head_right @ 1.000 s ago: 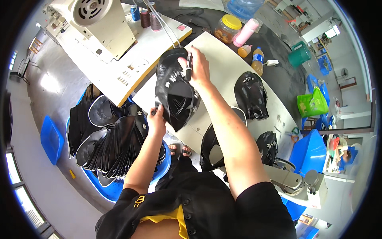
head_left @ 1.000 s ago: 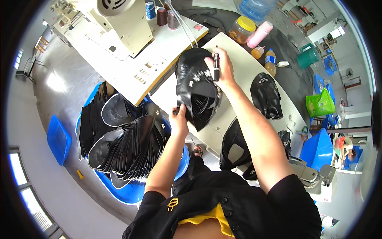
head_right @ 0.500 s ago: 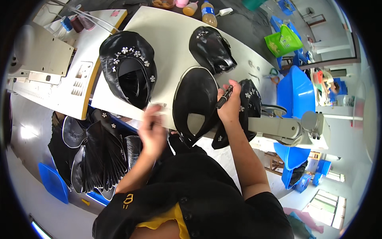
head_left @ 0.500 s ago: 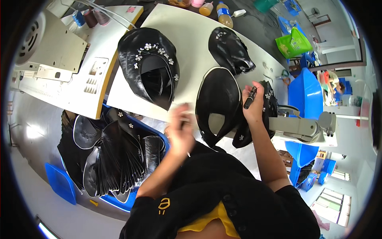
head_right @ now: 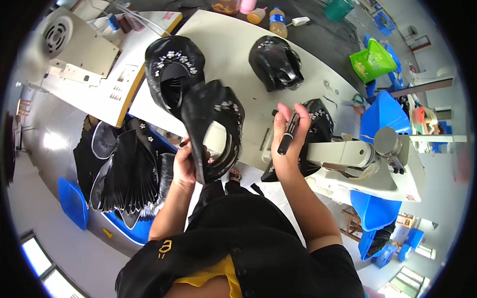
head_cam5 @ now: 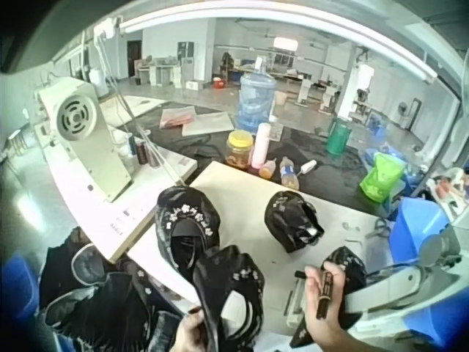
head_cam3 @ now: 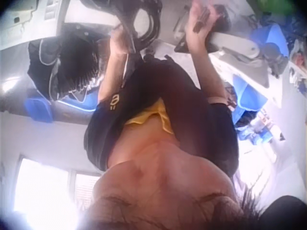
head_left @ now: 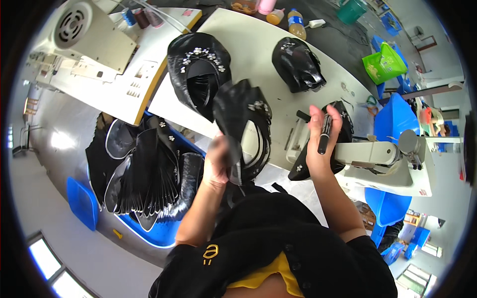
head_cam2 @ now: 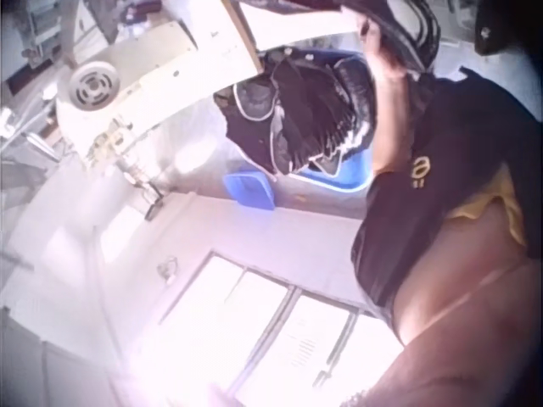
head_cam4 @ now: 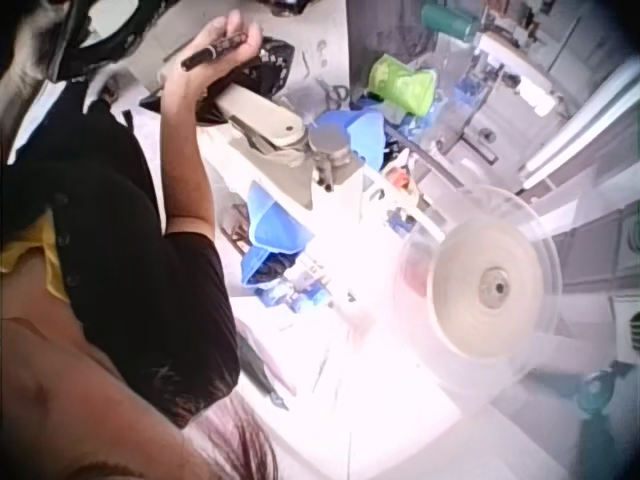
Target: The person uses a black marker to apply small marks to the inner lining of several black shoes. The shoes are handled one by one, picked up from a blue bin, marked, and then placed on a nearby table. The shoes feature decorative white floral embellishments on the exterior.
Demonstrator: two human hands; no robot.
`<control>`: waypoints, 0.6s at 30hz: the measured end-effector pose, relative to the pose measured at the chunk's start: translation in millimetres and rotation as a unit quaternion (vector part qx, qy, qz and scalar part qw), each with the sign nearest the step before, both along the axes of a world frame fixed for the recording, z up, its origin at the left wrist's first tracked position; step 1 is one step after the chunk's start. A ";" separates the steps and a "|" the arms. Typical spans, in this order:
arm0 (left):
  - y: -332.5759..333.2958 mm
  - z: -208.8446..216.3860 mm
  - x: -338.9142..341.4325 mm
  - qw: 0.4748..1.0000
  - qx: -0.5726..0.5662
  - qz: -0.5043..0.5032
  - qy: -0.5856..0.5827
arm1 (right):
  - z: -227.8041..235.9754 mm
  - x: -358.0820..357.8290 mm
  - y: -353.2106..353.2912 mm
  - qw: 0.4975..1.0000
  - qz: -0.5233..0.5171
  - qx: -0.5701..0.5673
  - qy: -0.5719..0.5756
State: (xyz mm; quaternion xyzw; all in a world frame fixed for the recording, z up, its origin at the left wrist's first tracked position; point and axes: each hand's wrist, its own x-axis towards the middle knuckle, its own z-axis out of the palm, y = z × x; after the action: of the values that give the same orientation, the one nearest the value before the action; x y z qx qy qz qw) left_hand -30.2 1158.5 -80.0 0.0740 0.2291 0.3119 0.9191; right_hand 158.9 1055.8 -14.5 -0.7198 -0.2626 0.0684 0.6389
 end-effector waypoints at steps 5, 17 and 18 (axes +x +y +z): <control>-24.5 -46.6 -23.7 0.991 -0.075 0.028 -0.103 | -25.2 -57.0 -14.8 0.935 0.079 -0.100 0.330; -96.1 -82.6 -7.3 0.975 -0.198 0.045 -0.095 | -72.6 -77.7 -53.3 0.910 0.160 -0.087 0.373; -98.2 -80.9 -6.0 0.974 -0.198 0.043 -0.101 | -76.6 -79.3 -54.3 0.920 0.163 -0.104 0.341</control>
State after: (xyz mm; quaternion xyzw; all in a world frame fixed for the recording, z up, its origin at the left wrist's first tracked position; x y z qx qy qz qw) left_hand -36.2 1060.3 -160.9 -0.1513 0.1949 0.3060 0.9195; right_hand 79.6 1001.6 -91.1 -0.6626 -0.1337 0.4402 0.5910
